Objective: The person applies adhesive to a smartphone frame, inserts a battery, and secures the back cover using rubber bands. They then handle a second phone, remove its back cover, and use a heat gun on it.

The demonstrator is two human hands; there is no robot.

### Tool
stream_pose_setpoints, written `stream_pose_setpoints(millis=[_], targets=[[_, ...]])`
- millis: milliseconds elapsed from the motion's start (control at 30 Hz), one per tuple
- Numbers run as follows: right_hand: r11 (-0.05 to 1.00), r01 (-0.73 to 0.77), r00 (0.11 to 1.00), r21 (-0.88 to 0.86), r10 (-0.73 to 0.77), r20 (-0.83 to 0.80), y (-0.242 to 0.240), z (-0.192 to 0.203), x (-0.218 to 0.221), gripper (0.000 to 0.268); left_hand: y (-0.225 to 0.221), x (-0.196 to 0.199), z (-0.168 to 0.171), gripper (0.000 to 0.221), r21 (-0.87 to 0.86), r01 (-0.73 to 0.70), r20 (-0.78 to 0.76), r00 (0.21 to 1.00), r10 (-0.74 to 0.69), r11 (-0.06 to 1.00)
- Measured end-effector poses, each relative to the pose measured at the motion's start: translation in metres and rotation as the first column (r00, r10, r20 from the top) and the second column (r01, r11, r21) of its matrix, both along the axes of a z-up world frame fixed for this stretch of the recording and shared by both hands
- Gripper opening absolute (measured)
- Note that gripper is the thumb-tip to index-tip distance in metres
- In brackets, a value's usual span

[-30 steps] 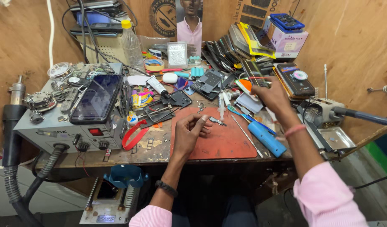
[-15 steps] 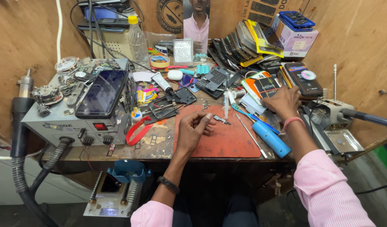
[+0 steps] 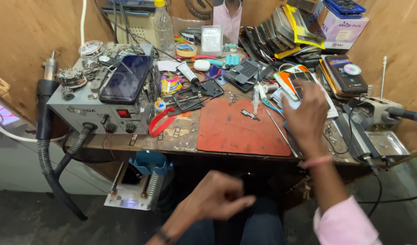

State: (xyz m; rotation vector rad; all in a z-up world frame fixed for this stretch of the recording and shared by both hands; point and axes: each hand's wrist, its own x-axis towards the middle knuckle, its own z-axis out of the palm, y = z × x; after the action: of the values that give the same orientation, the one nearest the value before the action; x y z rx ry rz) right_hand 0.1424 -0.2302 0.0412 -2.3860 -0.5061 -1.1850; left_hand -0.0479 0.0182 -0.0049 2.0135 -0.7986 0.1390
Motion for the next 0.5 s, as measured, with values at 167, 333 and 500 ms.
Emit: stream_pose_setpoints(millis=[167,333,500], targets=[[0.881,-0.185,0.941,0.436,0.286,-0.179,0.052,-0.024,-0.06,0.014,0.068,-0.035,-0.044,0.035,0.412,-0.102,-0.317,0.916,0.247,0.906],[0.782,-0.191,0.784,0.594,0.485,-0.386,0.065,-0.035,-0.061,0.023,0.178,-0.039,-0.153,0.018,0.55,-0.336,-0.418,0.682,0.6,0.764],[0.78,-0.19,0.774,0.596,0.492,-0.398,0.062,-0.044,-0.058,0.026,0.269,-0.008,-0.252,0.035,0.728,-0.653,0.21,0.503,0.839,0.209]])
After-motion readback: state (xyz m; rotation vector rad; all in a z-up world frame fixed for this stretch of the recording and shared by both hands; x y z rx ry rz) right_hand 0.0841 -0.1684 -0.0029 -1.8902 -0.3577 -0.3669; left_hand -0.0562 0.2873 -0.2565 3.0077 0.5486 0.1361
